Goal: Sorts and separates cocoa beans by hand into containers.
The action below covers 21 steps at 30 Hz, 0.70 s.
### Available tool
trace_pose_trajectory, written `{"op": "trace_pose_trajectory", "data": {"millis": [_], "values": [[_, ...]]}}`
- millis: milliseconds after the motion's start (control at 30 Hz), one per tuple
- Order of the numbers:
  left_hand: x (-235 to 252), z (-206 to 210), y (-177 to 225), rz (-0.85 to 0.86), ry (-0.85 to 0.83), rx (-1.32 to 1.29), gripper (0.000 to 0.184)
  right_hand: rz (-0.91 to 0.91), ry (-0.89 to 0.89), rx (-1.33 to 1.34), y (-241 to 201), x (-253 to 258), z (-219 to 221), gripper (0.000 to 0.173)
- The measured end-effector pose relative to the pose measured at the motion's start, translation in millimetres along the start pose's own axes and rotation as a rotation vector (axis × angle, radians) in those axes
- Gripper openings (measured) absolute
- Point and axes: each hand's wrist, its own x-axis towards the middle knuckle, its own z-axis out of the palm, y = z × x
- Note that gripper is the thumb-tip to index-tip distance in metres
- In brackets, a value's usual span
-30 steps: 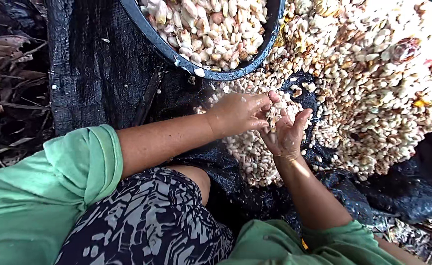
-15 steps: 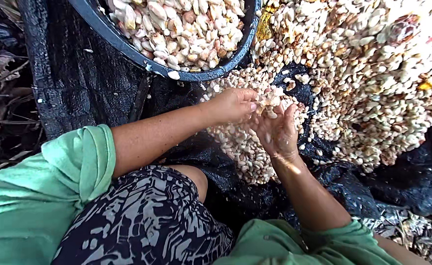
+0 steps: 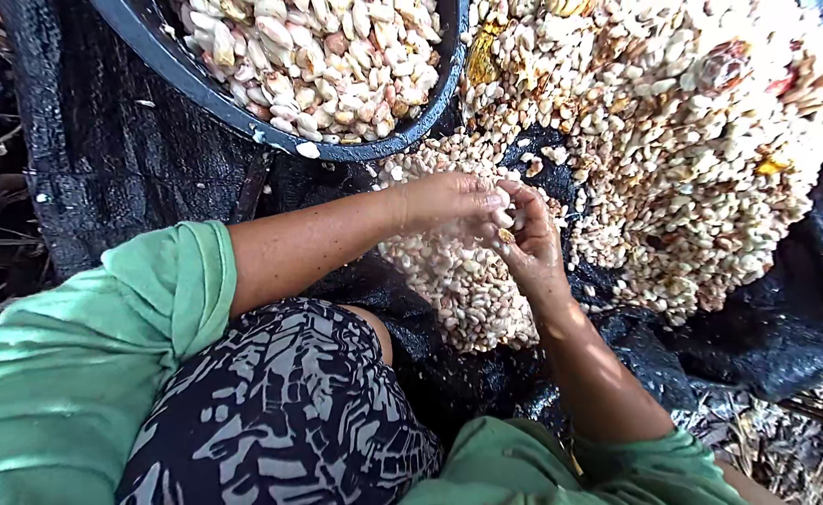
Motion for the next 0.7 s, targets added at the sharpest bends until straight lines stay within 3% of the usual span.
{"op": "trace_pose_trajectory", "data": {"millis": [200,267,367,433,500,567,633,700], "values": [[-3,-12,3,-0.014,-0.025,-0.005,0.018,-0.178,0.033,-0.024,12,20,3,0.029],[-5,-15,3,-0.024,-0.02,0.011,0.019,-0.194,0.007,-0.046,16,26,6,0.03],[-7,-19,11,-0.034,-0.027,0.377,0.018,-0.176,-0.059,-0.025,21,31,12,0.04],[-5,-20,9,-0.04,-0.037,0.481,0.024,-0.118,0.019,0.06,24,30,22,0.024],[-4,-23,-1,-0.038,-0.007,0.344,0.019,0.004,0.137,0.177,23,23,35,0.009],[-4,-25,-12,-0.03,0.036,0.118,0.017,0.108,0.176,0.248,26,12,40,0.008],[-6,-25,-17,-0.023,0.123,-0.059,0.016,0.172,0.056,0.121,32,-2,35,0.01],[-7,-29,-15,-0.01,0.16,-0.105,0.016,0.162,-0.191,-0.196,45,-11,24,0.014]]}}
